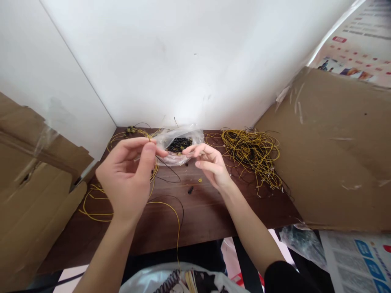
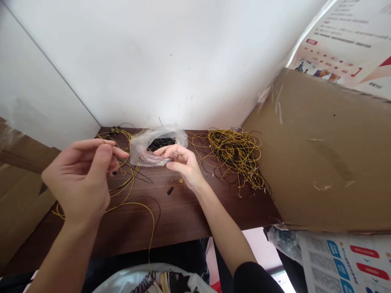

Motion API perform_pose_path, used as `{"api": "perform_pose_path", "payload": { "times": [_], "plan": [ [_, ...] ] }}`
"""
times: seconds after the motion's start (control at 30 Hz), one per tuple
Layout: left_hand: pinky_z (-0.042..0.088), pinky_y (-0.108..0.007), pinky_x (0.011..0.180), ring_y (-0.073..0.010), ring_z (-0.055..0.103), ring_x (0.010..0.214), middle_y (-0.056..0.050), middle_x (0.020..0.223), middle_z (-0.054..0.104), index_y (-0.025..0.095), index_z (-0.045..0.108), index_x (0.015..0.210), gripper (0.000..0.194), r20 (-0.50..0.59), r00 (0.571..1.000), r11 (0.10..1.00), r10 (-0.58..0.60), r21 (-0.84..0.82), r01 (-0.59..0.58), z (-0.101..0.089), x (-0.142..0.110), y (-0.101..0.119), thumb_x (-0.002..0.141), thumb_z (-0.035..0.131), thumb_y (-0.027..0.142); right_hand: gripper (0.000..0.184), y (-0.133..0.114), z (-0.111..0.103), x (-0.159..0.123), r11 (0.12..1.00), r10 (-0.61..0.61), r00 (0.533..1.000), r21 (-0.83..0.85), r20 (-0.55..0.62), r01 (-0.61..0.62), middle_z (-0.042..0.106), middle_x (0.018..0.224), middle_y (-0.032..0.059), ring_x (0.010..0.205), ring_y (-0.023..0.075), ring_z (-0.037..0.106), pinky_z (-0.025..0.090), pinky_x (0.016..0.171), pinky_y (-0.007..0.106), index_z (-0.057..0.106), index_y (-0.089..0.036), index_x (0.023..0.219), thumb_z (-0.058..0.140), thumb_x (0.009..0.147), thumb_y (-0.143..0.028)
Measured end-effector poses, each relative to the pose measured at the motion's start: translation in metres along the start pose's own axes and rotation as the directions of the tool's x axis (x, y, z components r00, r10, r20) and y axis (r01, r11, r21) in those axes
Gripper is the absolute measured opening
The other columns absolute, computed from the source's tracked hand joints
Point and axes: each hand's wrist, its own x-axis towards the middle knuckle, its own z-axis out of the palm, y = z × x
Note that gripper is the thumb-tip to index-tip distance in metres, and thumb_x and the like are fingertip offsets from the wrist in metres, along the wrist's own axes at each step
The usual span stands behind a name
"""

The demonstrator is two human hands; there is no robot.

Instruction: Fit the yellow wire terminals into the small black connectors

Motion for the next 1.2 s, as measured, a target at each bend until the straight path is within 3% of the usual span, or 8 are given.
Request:
{"api": "perform_pose_path", "payload": {
  "times": [0.1, 0.2, 0.5, 0.8, 0.9, 1.03, 1.1, 1.2],
  "plan": [
    [0.046, -0.019, 0.052, -0.0101, 0.063, 0.060, 0.002, 0.067, 0.069, 0.020, 0.069, 0.080, 0.004, 0.193, 0.980, 0.982, -0.057, 0.187, 0.020, -0.003, -0.005, -0.002, 0.080, 0.067, 0.023, 0.008, 0.002, 0.007, -0.001, 0.997, -0.027, 0.997, -0.073, -0.072, 0.022, 0.067, 0.093, 0.0023, 0.090, 0.0168, 0.061, 0.047, 0.086, 0.036, 0.066, -0.023, 0.083, 0.066, 0.075, -0.022],
    [0.047, -0.020, 0.052, -0.0117, 0.064, 0.060, 0.001, 0.067, 0.071, 0.020, 0.071, 0.078, 0.007, 0.330, 0.932, 0.967, -0.153, 0.244, 0.072, -0.004, -0.013, -0.010, 0.079, 0.067, 0.025, 0.008, 0.006, 0.014, -0.002, 0.991, 0.009, 0.998, -0.133, -0.061, -0.017, 0.066, 0.086, 0.0011, 0.082, 0.0156, 0.060, 0.049, 0.078, 0.033, 0.068, -0.024, 0.083, 0.068, 0.076, -0.028],
    [0.052, -0.021, 0.063, -0.0135, 0.065, 0.063, 0.000, 0.063, 0.071, 0.018, 0.074, 0.070, 0.010, 0.386, 0.874, 0.947, -0.295, 0.239, 0.214, -0.009, -0.016, -0.021, 0.078, 0.067, 0.021, 0.002, 0.013, 0.014, -0.002, 0.993, 0.023, 0.999, -0.117, -0.029, -0.026, 0.066, 0.082, 0.0004, 0.080, 0.0145, 0.060, 0.048, 0.076, 0.031, 0.071, -0.024, 0.076, 0.071, 0.074, -0.024],
    [0.047, -0.022, 0.050, -0.0138, 0.061, 0.053, -0.002, 0.061, 0.071, 0.018, 0.075, 0.077, 0.013, 0.455, 0.825, 0.938, -0.335, 0.245, 0.246, -0.018, -0.015, -0.030, 0.080, 0.063, 0.023, 0.008, 0.024, 0.019, -0.003, 0.990, 0.092, 0.996, -0.106, -0.015, -0.093, 0.063, 0.079, 0.0005, 0.070, 0.0118, 0.055, 0.046, 0.066, 0.027, 0.068, -0.021, 0.075, 0.070, 0.074, -0.029],
    [0.045, -0.022, 0.051, -0.0134, 0.059, 0.052, -0.002, 0.061, 0.070, 0.018, 0.074, 0.076, 0.018, 0.464, 0.828, 0.927, -0.313, 0.337, 0.162, -0.020, -0.017, -0.033, 0.081, 0.063, 0.030, 0.008, 0.029, 0.020, -0.002, 0.991, 0.124, 0.992, -0.052, -0.020, -0.125, 0.061, 0.077, -0.0005, 0.063, 0.0092, 0.051, 0.043, 0.059, 0.024, 0.065, -0.019, 0.073, 0.069, 0.074, -0.027],
    [0.041, -0.022, 0.053, -0.0107, 0.050, 0.052, 0.000, 0.065, 0.065, 0.019, 0.071, 0.077, 0.013, 0.350, 0.936, 0.863, -0.039, 0.483, -0.145, -0.022, -0.021, -0.037, 0.080, 0.065, 0.030, 0.009, 0.031, 0.018, -0.001, 0.981, 0.188, 0.980, 0.061, -0.070, -0.184, 0.066, 0.073, -0.0005, 0.051, 0.0057, 0.047, 0.040, 0.052, 0.021, 0.060, -0.018, 0.069, 0.064, 0.075, -0.023],
    [0.041, -0.022, 0.056, -0.0106, 0.050, 0.058, -0.001, 0.071, 0.062, 0.019, 0.070, 0.080, 0.008, 0.361, 0.922, 0.821, 0.143, 0.477, -0.314, -0.023, -0.021, -0.038, 0.081, 0.064, 0.024, 0.010, 0.030, 0.018, -0.001, 0.968, 0.244, 0.965, 0.076, -0.092, -0.238, 0.068, 0.068, -0.0003, 0.044, 0.0049, 0.045, 0.037, 0.044, 0.019, 0.058, -0.017, 0.070, 0.063, 0.075, -0.024],
    [0.040, -0.022, 0.057, -0.0108, 0.051, 0.065, -0.003, 0.080, 0.059, 0.023, 0.071, 0.091, 0.015, 0.467, 0.838, 0.761, 0.280, 0.424, -0.491, -0.023, -0.018, -0.040, 0.083, 0.060, 0.017, 0.012, 0.027, 0.018, -0.001, 0.943, 0.332, 0.939, 0.069, -0.089, -0.327, 0.066, 0.060, -0.0018, 0.036, 0.0044, 0.045, 0.030, 0.033, 0.016, 0.058, -0.017, 0.073, 0.065, 0.075, -0.027]
  ]
}}
